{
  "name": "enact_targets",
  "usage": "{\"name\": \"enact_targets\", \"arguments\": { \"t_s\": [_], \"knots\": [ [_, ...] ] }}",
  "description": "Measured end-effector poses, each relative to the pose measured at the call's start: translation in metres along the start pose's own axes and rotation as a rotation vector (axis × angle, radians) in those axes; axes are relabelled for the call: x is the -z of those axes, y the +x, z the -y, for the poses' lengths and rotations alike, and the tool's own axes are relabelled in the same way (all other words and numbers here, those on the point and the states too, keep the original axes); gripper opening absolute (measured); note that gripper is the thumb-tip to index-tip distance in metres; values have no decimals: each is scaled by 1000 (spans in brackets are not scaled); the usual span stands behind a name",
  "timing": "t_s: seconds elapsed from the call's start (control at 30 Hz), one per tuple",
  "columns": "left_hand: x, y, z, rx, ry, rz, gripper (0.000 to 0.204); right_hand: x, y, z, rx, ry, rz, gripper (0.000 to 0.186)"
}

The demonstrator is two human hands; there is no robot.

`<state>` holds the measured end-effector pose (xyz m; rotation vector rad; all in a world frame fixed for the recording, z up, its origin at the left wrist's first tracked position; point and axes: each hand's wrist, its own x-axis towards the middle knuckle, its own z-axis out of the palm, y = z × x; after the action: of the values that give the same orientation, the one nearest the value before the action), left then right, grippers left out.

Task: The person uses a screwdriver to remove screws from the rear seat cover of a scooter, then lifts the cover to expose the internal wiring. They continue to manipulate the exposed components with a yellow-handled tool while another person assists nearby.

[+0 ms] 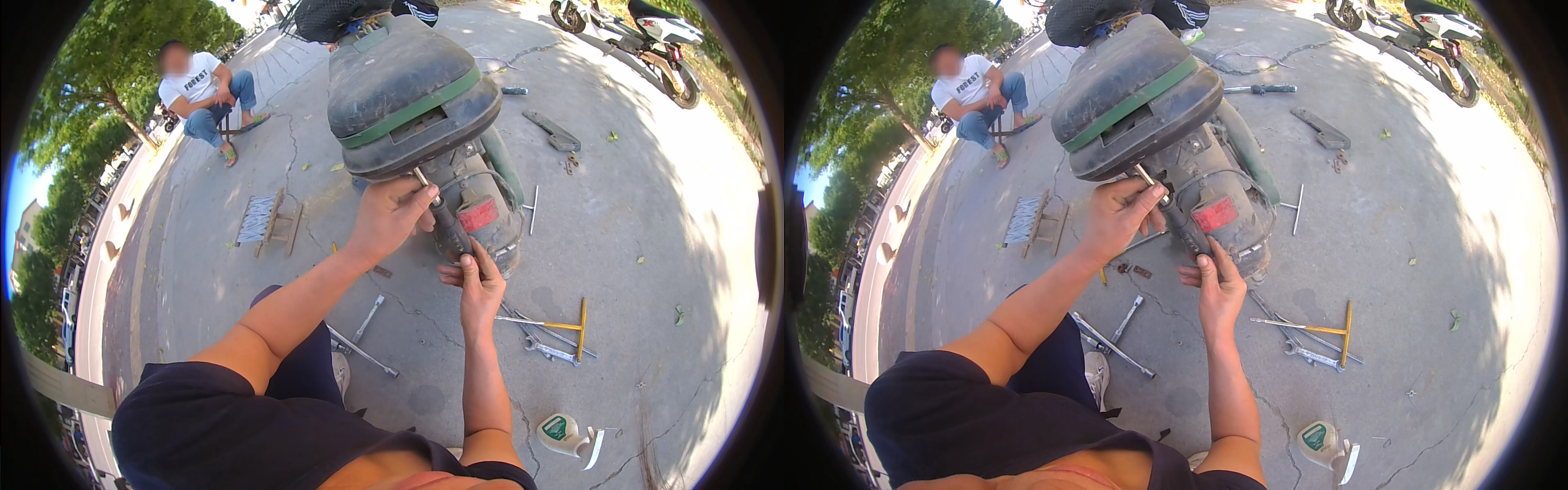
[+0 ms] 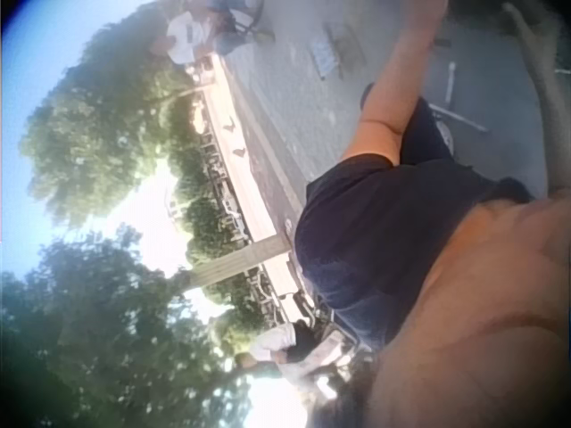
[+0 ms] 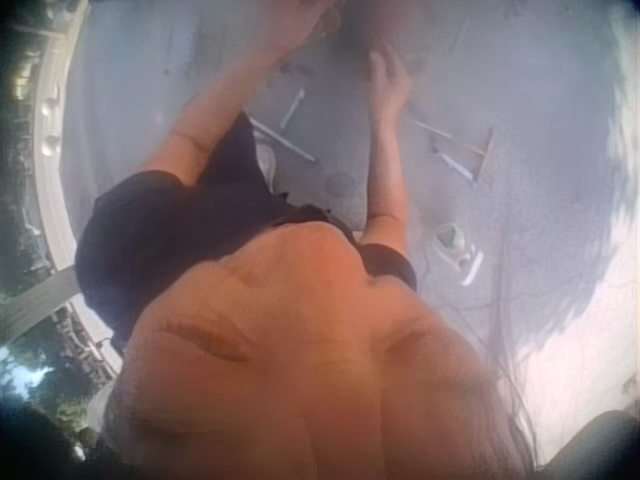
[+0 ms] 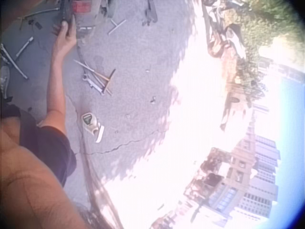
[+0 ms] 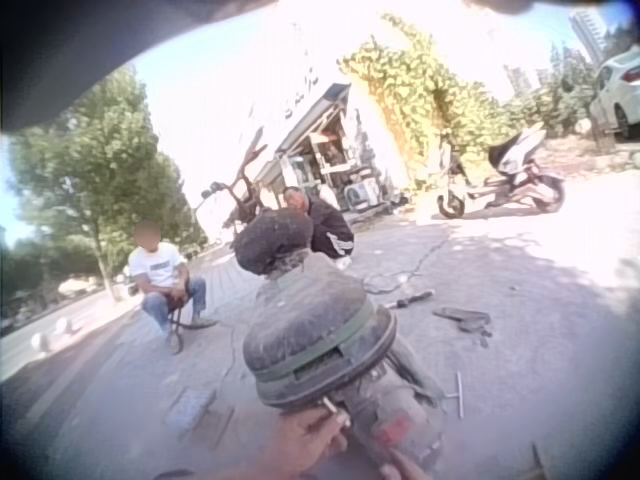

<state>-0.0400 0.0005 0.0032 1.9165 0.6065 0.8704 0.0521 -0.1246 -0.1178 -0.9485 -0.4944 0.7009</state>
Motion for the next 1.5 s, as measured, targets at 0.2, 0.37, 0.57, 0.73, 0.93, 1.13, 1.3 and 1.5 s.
{"name": "enact_targets", "arguments": {
  "t_s": [0.2,0.37,0.57,0.73,0.93,1.13,1.3,1.5],
  "knots": [
    [-2,1,-4,6,-1,-4,27,1,3,1,-8,-2,6,41],
    [-2,-1,-7,80,0,-18,29,-1,4,2,-10,-2,25,40],
    [-5,0,-11,159,-52,-26,30,6,10,11,-145,32,47,44],
    [-4,-1,-7,44,-21,-32,29,5,9,12,-204,69,32,48],
    [-4,-1,-8,-10,-14,-16,28,24,24,23,-544,546,376,51],
    [-8,-3,-9,19,112,18,30,21,25,12,-648,858,332,49],
    [-15,-6,-11,-80,377,26,33,17,22,8,-633,948,325,46],
    [-11,-1,11,-80,198,117,28,7,12,-6,-478,824,299,36]
  ]
}}
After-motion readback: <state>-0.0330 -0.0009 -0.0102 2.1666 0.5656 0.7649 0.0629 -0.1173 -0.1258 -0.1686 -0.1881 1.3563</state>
